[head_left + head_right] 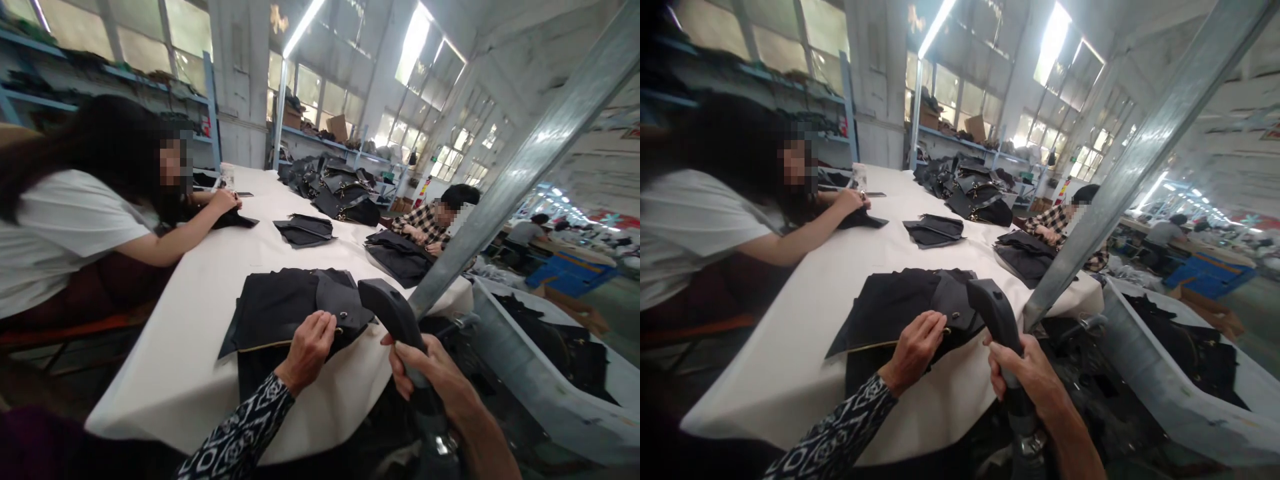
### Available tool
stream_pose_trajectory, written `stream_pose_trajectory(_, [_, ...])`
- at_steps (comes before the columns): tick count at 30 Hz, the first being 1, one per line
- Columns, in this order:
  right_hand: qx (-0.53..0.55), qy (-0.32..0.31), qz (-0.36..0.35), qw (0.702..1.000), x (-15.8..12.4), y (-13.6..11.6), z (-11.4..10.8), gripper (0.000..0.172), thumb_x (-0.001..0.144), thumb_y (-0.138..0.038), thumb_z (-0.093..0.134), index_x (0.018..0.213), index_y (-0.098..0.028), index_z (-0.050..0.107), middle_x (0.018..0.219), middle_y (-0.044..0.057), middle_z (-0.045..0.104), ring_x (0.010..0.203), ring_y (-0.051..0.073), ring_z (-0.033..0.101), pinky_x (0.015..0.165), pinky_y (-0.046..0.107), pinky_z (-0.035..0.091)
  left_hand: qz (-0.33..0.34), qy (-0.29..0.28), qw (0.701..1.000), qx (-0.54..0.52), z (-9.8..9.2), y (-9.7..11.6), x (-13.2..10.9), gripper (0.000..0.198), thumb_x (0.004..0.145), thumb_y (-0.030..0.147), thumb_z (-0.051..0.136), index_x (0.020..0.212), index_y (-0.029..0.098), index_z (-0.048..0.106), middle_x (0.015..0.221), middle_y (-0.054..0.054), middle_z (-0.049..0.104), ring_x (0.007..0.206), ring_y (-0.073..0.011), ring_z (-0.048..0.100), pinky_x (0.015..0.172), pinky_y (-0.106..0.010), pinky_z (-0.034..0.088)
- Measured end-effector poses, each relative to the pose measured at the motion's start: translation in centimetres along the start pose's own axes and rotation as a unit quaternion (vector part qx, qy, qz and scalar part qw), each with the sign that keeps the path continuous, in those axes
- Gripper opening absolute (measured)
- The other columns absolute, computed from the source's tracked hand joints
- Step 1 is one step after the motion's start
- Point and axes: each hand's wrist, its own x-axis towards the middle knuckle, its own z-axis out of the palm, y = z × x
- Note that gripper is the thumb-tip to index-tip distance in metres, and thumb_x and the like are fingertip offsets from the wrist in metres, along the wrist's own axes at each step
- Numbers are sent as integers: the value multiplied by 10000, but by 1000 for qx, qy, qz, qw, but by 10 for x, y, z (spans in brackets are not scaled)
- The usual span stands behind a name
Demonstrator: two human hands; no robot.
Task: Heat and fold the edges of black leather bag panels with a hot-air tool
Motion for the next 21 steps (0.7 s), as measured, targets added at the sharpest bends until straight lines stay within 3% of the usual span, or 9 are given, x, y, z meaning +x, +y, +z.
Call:
stream_pose_trajectory(4, [4, -13, 56, 998, -31, 9, -16, 385, 809, -432, 647, 992, -120, 512, 591, -39, 500, 401, 82, 450, 386, 219, 401, 47, -10, 999, 15, 8, 6, -14, 277, 887, 63, 436, 1090, -23, 604, 1015, -195, 644, 961, -307, 589, 839, -430, 547])
stream_pose_trajectory(9, [-15, -34, 142, 989, -53, 42, -19, 447, 807, -492, 625, 1003, -109, 503, 555, -43, 496, 367, 77, 442, 370, 208, 390, 43, -7, 999, 11, 17, 10, -27, 292, 906, 58, 389, 1085, 6, 614, 1033, -179, 660, 990, -303, 593, 850, -445, 530])
stream_pose_trajectory(15, [-4, -56, 181, 982, -35, 58, -8, 467, 756, -541, 650, 924, -123, 526, 535, -40, 497, 366, 85, 445, 361, 207, 380, 42, -10, 999, -6, 18, 8, -31, 280, 900, 52, 421, 1102, 7, 609, 1041, -171, 668, 999, -298, 592, 858, -442, 521])
stream_pose_trajectory(21, [15, -14, 116, 993, -19, 45, -14, 404, 799, -458, 650, 964, -116, 514, 581, -36, 505, 396, 76, 446, 386, 209, 398, 31, -4, 999, -23, 17, 8, -31, 250, 868, 47, 507, 1089, -1, 616, 1015, -180, 668, 990, -310, 588, 837, -461, 523])
